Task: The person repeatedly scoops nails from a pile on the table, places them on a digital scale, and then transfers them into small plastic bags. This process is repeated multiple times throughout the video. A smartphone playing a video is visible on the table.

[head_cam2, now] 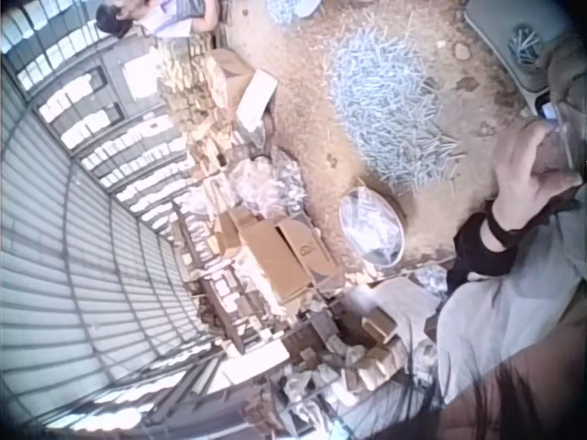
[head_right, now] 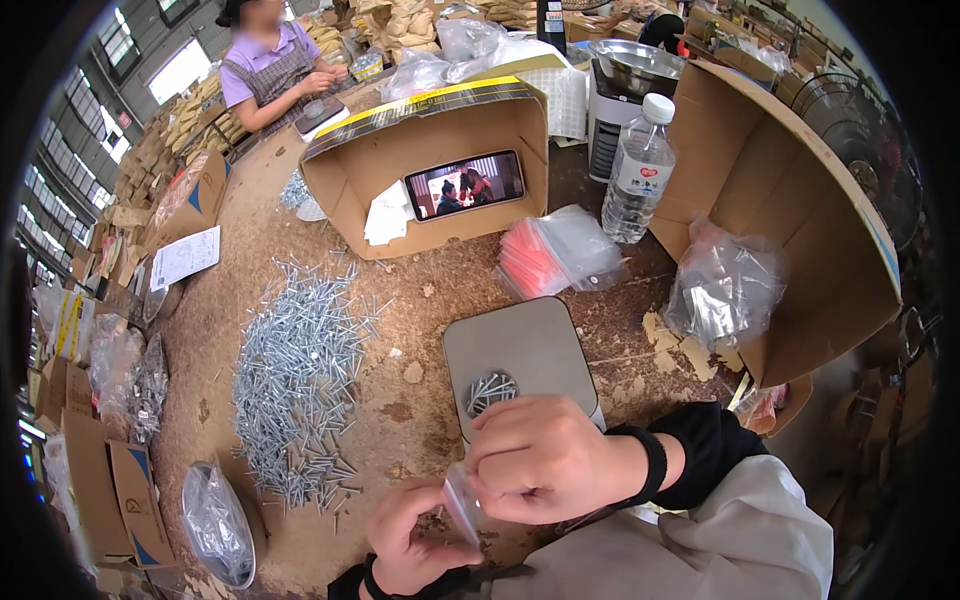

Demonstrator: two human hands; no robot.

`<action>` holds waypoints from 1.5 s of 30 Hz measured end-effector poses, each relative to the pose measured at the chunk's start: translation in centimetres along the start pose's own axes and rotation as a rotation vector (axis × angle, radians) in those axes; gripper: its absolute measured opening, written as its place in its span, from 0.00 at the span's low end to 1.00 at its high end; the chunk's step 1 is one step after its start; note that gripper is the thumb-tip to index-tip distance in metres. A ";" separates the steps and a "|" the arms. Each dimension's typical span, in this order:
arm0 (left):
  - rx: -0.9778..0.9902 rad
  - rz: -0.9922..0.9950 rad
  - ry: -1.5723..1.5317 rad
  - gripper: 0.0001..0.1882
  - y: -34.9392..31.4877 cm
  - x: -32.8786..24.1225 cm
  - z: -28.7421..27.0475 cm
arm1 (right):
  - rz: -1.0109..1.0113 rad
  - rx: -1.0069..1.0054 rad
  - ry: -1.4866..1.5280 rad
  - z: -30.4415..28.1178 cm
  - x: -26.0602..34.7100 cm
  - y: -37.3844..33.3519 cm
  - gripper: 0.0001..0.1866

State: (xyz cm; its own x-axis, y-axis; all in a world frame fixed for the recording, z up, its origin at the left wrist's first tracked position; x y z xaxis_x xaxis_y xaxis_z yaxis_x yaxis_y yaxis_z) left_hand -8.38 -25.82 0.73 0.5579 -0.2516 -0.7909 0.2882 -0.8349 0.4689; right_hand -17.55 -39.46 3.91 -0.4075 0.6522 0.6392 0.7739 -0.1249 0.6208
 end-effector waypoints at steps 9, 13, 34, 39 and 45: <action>0.008 -0.036 -0.069 0.11 -0.3 1.0 0.5 | -0.043 -0.020 -0.107 -0.1 0.1 -0.9 0.12; 0.022 -0.042 -0.076 0.12 -0.7 1.9 0.9 | -0.053 -0.032 -0.145 -0.2 0.2 -0.9 0.12; 0.122 -0.147 -0.308 0.04 -1.2 2.3 1.7 | -0.167 -0.087 -0.399 0.5 1.6 -0.8 0.12; 0.053 -0.209 -0.483 0.07 -1.7 2.3 1.4 | -0.321 0.034 -0.341 1.0 2.6 -0.6 0.11; 0.068 -0.258 -0.593 0.13 -2.5 3.1 1.5 | -0.373 0.077 -0.250 1.1 2.5 -1.0 0.10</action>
State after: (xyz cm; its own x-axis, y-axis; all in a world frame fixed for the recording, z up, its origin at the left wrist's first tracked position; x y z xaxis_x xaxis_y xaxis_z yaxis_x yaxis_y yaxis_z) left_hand -8.52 -25.22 -3.53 -0.0525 -0.2503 -0.9668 0.2949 -0.9288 0.2244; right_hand -18.83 -36.85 4.38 -0.5433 0.8035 0.2432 0.6340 0.2028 0.7462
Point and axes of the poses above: each hand's wrist, its own y-axis towards the middle knuckle, its own z-axis out of the palm, x = y × z, the point moved 6 cm from there along y, towards the middle knuckle, and after that the axes turned 4 degrees about z, right-handed, at the moved point
